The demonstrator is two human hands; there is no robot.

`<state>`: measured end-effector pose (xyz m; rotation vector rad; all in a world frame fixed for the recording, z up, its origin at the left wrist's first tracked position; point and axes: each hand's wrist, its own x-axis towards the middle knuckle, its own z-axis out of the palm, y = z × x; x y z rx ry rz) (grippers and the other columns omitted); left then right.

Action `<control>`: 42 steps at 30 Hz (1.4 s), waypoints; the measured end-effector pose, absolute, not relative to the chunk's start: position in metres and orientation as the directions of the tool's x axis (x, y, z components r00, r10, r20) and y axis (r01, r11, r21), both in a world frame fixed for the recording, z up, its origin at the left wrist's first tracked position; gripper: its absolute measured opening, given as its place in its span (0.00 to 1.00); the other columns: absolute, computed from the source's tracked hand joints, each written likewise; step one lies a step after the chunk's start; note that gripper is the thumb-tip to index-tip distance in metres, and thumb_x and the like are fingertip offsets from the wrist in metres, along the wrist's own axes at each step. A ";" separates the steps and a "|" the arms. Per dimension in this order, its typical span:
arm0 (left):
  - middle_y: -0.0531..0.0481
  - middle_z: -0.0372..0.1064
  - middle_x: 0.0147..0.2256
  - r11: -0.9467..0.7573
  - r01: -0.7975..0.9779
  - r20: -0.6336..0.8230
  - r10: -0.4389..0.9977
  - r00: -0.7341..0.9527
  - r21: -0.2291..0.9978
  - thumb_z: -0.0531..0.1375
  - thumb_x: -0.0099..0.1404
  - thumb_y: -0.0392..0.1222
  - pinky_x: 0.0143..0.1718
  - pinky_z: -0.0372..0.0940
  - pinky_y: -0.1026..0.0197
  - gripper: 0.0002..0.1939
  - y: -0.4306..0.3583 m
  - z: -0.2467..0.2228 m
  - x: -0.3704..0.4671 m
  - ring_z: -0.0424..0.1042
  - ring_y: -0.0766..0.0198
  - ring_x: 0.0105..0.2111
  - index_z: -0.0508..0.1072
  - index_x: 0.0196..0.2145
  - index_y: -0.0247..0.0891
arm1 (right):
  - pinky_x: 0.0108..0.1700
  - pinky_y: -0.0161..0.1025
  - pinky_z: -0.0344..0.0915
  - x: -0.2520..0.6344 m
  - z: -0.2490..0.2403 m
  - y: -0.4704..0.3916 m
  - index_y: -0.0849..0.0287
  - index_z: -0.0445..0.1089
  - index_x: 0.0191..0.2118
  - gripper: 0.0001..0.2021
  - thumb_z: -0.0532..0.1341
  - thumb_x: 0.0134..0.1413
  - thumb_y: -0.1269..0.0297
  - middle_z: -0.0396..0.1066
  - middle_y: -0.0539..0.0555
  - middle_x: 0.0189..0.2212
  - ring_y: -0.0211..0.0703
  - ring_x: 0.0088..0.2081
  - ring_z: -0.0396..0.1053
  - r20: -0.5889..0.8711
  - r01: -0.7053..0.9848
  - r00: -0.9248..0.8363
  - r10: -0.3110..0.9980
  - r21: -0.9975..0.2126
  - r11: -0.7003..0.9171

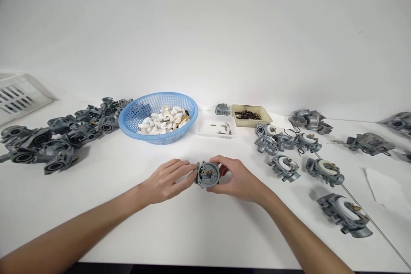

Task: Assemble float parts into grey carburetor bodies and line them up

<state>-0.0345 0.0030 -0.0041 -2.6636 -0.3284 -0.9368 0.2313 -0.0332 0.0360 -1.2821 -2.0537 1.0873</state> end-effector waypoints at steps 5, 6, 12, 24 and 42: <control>0.41 0.76 0.46 -0.929 0.337 0.584 0.191 0.789 -0.152 0.55 0.73 0.30 0.41 0.71 0.55 0.08 0.002 -0.014 -0.035 0.77 0.55 0.43 0.69 0.47 0.37 | 0.43 0.43 0.70 0.226 0.025 -0.032 0.51 0.71 0.49 0.21 0.73 0.49 0.59 0.76 0.50 0.40 0.45 0.37 0.70 -0.039 0.567 -0.416 0.909 -0.793 0.225; 0.41 0.76 0.47 -0.928 0.344 0.576 0.205 0.791 -0.141 0.54 0.73 0.30 0.41 0.71 0.55 0.08 0.002 -0.016 -0.035 0.77 0.55 0.43 0.69 0.47 0.37 | 0.42 0.43 0.69 0.225 0.024 -0.032 0.51 0.71 0.48 0.21 0.73 0.49 0.59 0.76 0.50 0.39 0.45 0.37 0.70 -0.045 0.572 -0.412 0.910 -0.791 0.219; 0.42 0.74 0.45 -0.921 0.379 0.551 0.272 0.789 -0.089 0.51 0.74 0.30 0.40 0.68 0.56 0.09 0.001 -0.019 -0.035 0.75 0.57 0.43 0.68 0.46 0.38 | 0.45 0.45 0.71 0.226 0.033 -0.031 0.50 0.69 0.52 0.24 0.73 0.49 0.55 0.75 0.51 0.43 0.47 0.39 0.71 -0.132 0.646 -0.419 0.898 -0.738 0.193; 0.45 0.72 0.45 -0.924 0.378 0.526 0.296 0.797 -0.053 0.52 0.73 0.30 0.38 0.66 0.57 0.08 -0.003 -0.015 -0.037 0.73 0.57 0.40 0.66 0.47 0.38 | 0.48 0.45 0.72 0.175 0.150 0.060 0.48 0.70 0.58 0.20 0.61 0.63 0.51 0.74 0.55 0.56 0.51 0.49 0.74 0.061 0.777 -0.483 0.874 -0.431 0.459; 0.51 0.78 0.40 -0.790 0.444 0.413 0.604 0.682 0.424 0.64 0.61 0.45 0.41 0.70 0.55 0.19 0.000 -0.015 -0.037 0.78 0.55 0.36 0.66 0.49 0.41 | 0.49 0.49 0.74 0.058 0.096 0.183 0.60 0.72 0.51 0.13 0.63 0.68 0.57 0.74 0.56 0.50 0.47 0.47 0.74 -0.350 0.839 -0.520 0.779 -0.037 0.544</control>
